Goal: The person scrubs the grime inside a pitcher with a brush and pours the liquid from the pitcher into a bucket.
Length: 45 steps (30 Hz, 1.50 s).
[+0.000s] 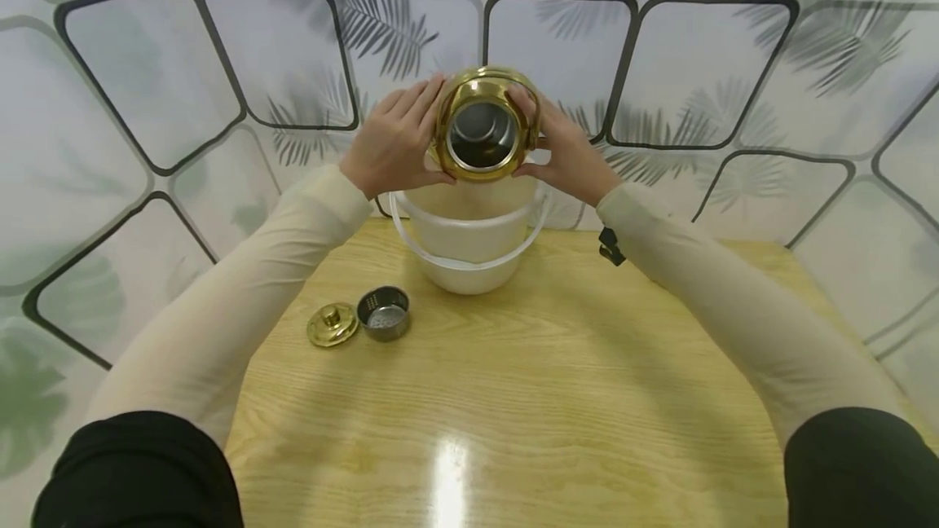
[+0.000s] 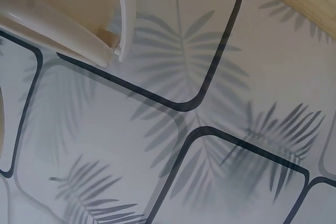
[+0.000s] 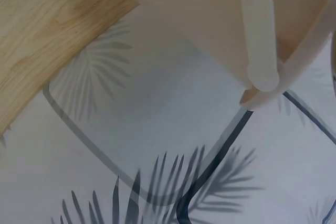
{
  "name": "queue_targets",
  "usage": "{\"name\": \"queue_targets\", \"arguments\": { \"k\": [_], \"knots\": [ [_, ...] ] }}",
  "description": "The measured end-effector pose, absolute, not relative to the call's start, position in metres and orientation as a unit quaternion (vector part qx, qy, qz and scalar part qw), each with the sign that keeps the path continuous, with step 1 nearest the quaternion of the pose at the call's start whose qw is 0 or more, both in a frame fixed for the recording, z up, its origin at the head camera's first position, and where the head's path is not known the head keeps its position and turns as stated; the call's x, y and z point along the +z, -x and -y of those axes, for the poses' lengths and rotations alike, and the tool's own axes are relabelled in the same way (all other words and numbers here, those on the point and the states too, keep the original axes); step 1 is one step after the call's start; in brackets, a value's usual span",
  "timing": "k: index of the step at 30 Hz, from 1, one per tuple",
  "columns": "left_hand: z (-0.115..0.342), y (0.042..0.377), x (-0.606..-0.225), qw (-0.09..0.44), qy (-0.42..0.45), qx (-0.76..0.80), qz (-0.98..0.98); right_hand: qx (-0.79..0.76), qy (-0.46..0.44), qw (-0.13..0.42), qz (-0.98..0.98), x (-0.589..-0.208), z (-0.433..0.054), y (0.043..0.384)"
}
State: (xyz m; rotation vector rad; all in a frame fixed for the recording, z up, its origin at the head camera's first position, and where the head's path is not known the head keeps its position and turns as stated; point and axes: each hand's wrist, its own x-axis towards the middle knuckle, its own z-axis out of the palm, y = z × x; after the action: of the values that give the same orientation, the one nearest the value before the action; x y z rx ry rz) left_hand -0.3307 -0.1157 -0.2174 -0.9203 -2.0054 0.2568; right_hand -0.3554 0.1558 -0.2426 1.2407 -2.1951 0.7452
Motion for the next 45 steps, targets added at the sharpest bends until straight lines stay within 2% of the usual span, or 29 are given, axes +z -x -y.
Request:
{"name": "queue_targets", "arguments": {
  "k": [6,13,24,30,45],
  "knots": [
    [0.115,0.330,-0.220,0.445,0.366,0.097,0.812,0.273,-0.466,0.284,0.792,-0.249,-0.154,0.356],
    [0.114,0.330,-0.225,0.459,0.375,0.108,0.798,0.252,-0.470,0.293,0.794,-0.252,-0.154,0.359],
    [0.113,0.333,-0.232,0.491,0.391,0.158,0.762,0.248,-0.455,0.250,0.818,-0.253,-0.153,0.361],
    [0.112,0.335,-0.235,0.518,0.381,0.185,0.743,0.211,-0.478,0.296,0.800,-0.253,-0.153,0.365],
    [0.110,0.336,-0.227,0.558,0.347,0.177,0.732,0.139,-0.489,0.352,0.786,-0.239,-0.153,0.367]
  ]
}}
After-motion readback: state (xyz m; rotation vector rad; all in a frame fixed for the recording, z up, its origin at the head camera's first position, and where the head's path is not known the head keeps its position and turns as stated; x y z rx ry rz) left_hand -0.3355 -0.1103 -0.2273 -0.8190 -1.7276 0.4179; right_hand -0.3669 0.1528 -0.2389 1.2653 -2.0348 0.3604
